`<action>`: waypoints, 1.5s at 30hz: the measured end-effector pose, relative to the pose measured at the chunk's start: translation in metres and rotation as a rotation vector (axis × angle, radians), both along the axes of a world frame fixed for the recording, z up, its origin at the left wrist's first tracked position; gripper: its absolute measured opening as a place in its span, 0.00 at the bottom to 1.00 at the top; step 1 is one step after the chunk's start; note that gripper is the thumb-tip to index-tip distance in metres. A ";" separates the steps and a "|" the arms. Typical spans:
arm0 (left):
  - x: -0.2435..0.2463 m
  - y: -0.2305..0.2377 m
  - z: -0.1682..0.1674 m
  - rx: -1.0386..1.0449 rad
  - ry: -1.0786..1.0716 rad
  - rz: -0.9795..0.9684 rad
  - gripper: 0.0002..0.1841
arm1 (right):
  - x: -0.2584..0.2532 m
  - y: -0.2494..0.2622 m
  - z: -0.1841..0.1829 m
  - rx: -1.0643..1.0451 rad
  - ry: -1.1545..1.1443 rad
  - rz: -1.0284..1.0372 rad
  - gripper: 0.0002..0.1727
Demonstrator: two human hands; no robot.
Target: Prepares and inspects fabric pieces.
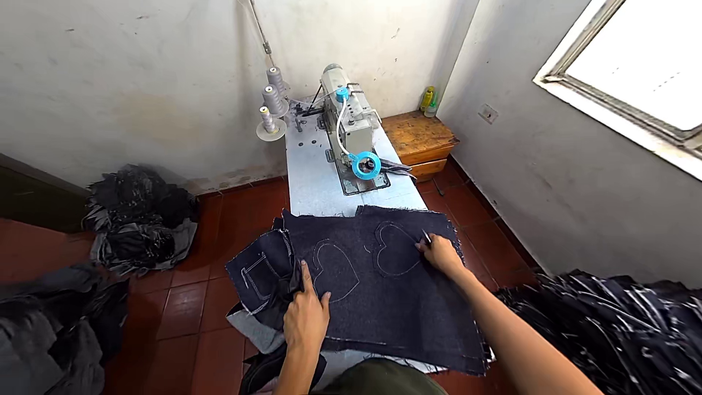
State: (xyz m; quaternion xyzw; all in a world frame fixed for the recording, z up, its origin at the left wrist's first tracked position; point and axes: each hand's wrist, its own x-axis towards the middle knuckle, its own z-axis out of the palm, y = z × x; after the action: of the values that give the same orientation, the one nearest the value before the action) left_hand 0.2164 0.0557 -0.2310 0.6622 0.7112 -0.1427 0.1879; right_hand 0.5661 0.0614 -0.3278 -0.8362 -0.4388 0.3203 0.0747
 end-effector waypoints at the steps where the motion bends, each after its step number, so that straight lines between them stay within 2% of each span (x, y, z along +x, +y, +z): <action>1: 0.002 0.002 0.001 -0.032 0.007 0.009 0.50 | -0.004 0.001 0.006 -0.002 -0.047 0.001 0.20; 4: 0.006 0.005 0.003 -0.089 -0.022 0.023 0.55 | -0.051 0.000 0.048 0.082 -0.184 0.030 0.32; 6: 0.006 0.007 0.005 -0.145 -0.047 0.030 0.60 | -0.107 -0.004 0.072 0.193 -0.027 0.174 0.36; 9: -0.006 0.011 0.016 -0.221 -0.102 -0.037 0.62 | -0.195 -0.007 0.067 0.193 0.317 0.431 0.42; 11: -0.029 0.007 0.016 -0.139 -0.229 -0.119 0.55 | -0.225 -0.004 0.054 0.110 0.340 0.492 0.43; 12: -0.048 -0.002 0.009 -0.017 -0.360 -0.141 0.49 | -0.230 -0.004 0.050 0.067 0.274 0.509 0.44; 14: -0.092 -0.026 -0.023 0.361 -0.604 -0.166 0.29 | -0.232 -0.004 0.051 -0.024 0.134 0.544 0.46; 15: -0.115 -0.039 -0.042 0.517 -0.640 -0.159 0.22 | -0.232 -0.002 0.054 -0.056 0.090 0.552 0.46; 16: -0.138 -0.050 -0.061 0.581 -0.609 -0.148 0.19 | -0.232 0.000 0.059 -0.076 0.051 0.553 0.45; 17: -0.160 -0.061 -0.078 0.486 -0.543 -0.130 0.21 | -0.234 0.002 0.065 -0.096 0.014 0.549 0.44; 19: -0.181 -0.070 -0.106 0.142 -0.410 -0.102 0.39 | -0.238 0.003 0.072 -0.120 -0.050 0.539 0.44; 20: -0.182 -0.070 -0.121 0.103 -0.370 -0.097 0.46 | -0.240 0.002 0.073 -0.121 -0.069 0.531 0.44; 21: -0.181 -0.067 -0.132 0.126 -0.356 -0.102 0.46 | -0.243 0.001 0.074 -0.116 -0.082 0.523 0.44; 24: -0.182 -0.049 -0.151 0.254 -0.520 -0.113 0.21 | -0.249 -0.008 0.072 -0.082 -0.086 0.511 0.45; 26: -0.191 -0.043 -0.143 0.189 -0.732 -0.086 0.14 | -0.250 -0.019 0.072 0.017 -0.093 0.480 0.46; 28: -0.204 -0.047 -0.122 0.197 -0.796 -0.127 0.13 | -0.255 -0.035 0.083 0.170 -0.147 0.433 0.34; 30: -0.211 -0.061 -0.103 0.417 -0.771 -0.255 0.10 | -0.268 -0.059 0.097 0.252 -0.217 0.450 0.22; 32: -0.209 -0.071 -0.089 0.676 -0.695 -0.386 0.06 | -0.292 -0.084 0.107 0.165 -0.298 0.512 0.20; 34: -0.206 -0.076 -0.072 0.789 -0.626 -0.473 0.04 | -0.320 -0.100 0.106 0.101 -0.346 0.516 0.18; 38: -0.197 -0.086 -0.056 0.839 -0.534 -0.517 0.06 | -0.347 -0.108 0.078 0.361 -0.455 0.510 0.09; 42: -0.194 -0.092 -0.057 0.826 -0.489 -0.485 0.06 | -0.351 -0.115 0.083 0.202 -0.469 0.470 0.11; 45: -0.193 -0.099 -0.059 0.821 -0.480 -0.455 0.06 | -0.351 -0.120 0.076 0.355 -0.538 0.490 0.08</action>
State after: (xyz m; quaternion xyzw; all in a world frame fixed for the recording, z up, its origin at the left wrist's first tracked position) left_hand 0.0234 -0.0429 -0.2899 0.8330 0.4837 0.2661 0.0346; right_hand 0.2154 -0.0590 -0.2523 -0.7350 -0.6775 0.0175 0.0221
